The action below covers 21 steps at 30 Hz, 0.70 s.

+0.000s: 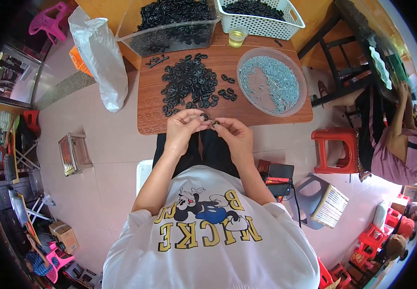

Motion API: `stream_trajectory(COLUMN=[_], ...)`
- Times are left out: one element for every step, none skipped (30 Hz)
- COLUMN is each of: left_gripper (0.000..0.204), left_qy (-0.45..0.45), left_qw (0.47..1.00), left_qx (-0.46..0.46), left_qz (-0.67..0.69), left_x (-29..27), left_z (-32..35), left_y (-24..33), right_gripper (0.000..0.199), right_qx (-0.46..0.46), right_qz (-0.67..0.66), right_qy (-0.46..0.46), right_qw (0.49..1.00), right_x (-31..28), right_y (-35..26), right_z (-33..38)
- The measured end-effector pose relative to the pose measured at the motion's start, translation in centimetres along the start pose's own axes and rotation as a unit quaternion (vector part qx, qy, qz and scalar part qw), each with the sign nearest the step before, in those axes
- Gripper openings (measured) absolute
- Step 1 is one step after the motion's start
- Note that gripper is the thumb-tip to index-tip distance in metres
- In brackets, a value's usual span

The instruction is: The person assembles small rubber components by hand on a work table.

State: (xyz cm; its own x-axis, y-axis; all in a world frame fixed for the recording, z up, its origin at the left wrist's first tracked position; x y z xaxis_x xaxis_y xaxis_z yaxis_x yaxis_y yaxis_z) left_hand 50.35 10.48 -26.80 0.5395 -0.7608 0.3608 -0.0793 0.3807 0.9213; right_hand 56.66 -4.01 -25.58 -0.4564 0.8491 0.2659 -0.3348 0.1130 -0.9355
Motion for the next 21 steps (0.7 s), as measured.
stream_trajectory(left_gripper=[0.019, 0.019, 0.019, 0.018, 0.018, 0.018, 0.018, 0.018, 0.017, 0.017, 0.017, 0.016, 0.016, 0.016, 0.015, 0.014, 0.014, 0.013, 0.012, 0.012, 0.013], left_qy=[-0.002, 0.0, 0.012, 0.023, 0.026, 0.036, 0.046, 0.049, 0.057, 0.065, 0.066, 0.07, 0.074, 0.075, 0.077, 0.079, 0.079, 0.083, 0.088, 0.088, 0.086], left_qw=[0.999, 0.999, 0.995, 0.989, 0.989, 0.985, 0.981, 0.98, 0.979, 0.977, 0.977, 0.976, 0.975, 0.975, 0.976, 0.978, 0.977, 0.979, 0.981, 0.981, 0.984], left_qx=[-0.013, -0.012, -0.035, -0.057, -0.056, -0.063, -0.071, -0.07, -0.064, -0.059, -0.059, -0.048, -0.037, -0.037, -0.028, -0.019, -0.02, -0.014, -0.008, -0.008, 0.003], left_qz=[0.038, 0.04, 0.088, 0.135, 0.137, 0.156, 0.175, 0.178, 0.186, 0.194, 0.196, 0.201, 0.206, 0.208, 0.201, 0.194, 0.195, 0.184, 0.174, 0.175, 0.155], left_x=[-0.1, -0.2, -0.3, -0.5, -0.7, -1.0, -1.3, -1.4, -1.4, -1.5, -1.5, -1.5, -1.6, -1.6, -1.7, -1.8, -1.8, -1.9, -2.0, -2.0, -2.0], left_z=[0.2, 0.3, 0.7, 0.9, 1.1, 1.2, 1.4, 1.6, 1.6, 1.7, 1.8, 2.0, 2.1, 2.2, 2.2, 2.3, 2.3, 2.4, 2.4, 2.4, 2.4], left_y=[0.2, 0.7, 0.8, 0.7, 0.8, 0.6, 0.5, 0.5, 0.6, 0.7, 0.7, 1.0, 1.1, 1.1, 1.1, 1.2, 1.1, 1.2, 1.3, 1.2, 1.3], right_gripper=[0.014, 0.013, 0.013, 0.012, 0.011, 0.011, 0.01, 0.01, 0.01, 0.01, 0.01, 0.01, 0.009, 0.008, 0.008, 0.009, 0.009, 0.009, 0.009, 0.009, 0.009], right_qx=[0.0, 0.001, 0.002, 0.003, 0.005, 0.006, 0.015, 0.024, 0.025, 0.024, 0.023, 0.023, 0.029, 0.036, 0.036, 0.034, 0.033, 0.033, 0.037, 0.041, 0.041], right_qz=[-0.004, -0.008, -0.006, 0.002, 0.01, 0.013, 0.029, 0.045, 0.048, 0.064, 0.08, 0.082, 0.088, 0.093, 0.094, 0.094, 0.093, 0.095, 0.097, 0.098, 0.099], right_qy=[-0.007, -0.013, -0.016, -0.017, -0.018, -0.021, -0.021, -0.021, -0.022, -0.025, -0.028, -0.029, -0.028, -0.027, -0.026, -0.025, -0.023, -0.023, -0.022, -0.022, -0.022], right_qw=[1.0, 1.0, 1.0, 1.0, 1.0, 1.0, 0.999, 0.998, 0.998, 0.997, 0.996, 0.996, 0.995, 0.995, 0.995, 0.995, 0.995, 0.995, 0.994, 0.994, 0.994], right_x=[0.3, 0.6, 1.0, 1.4, 1.8, 2.2, 2.7, 3.0, 3.3, 3.5, 3.7, 3.9, 4.1, 4.2, 4.2, 4.2, 4.2, 4.2, 4.2, 4.2, 4.2], right_y=[0.0, -0.1, -0.1, -0.3, -0.4, -0.5, -0.6, -0.5, -0.4, -0.3, -0.3, -0.3, -0.4, -0.4, -0.3, -0.1, 0.0, 0.0, 0.0, 0.0, 0.1], right_z=[-0.1, -0.3, -0.4, -0.5, -0.5, -0.5, -0.4, -0.3, -0.4, -0.5, -0.5, -0.5, -0.5, -0.5, -0.5, -0.6, -0.6, -0.6, -0.5, -0.5, -0.5])
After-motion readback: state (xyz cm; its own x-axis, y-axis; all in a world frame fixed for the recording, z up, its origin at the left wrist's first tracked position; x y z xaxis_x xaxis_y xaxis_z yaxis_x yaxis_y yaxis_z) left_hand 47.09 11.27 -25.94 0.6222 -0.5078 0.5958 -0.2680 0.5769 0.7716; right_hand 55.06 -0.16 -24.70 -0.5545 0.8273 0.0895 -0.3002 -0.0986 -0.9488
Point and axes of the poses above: each hand's wrist, its own z-axis away from the middle knuckle, its own x-axis out of the palm, y = z × x, the point moved 7 cm from there along -z, towards the middle knuckle, and after that the axes turned 7 degrees about x, right-handed, at the moved point
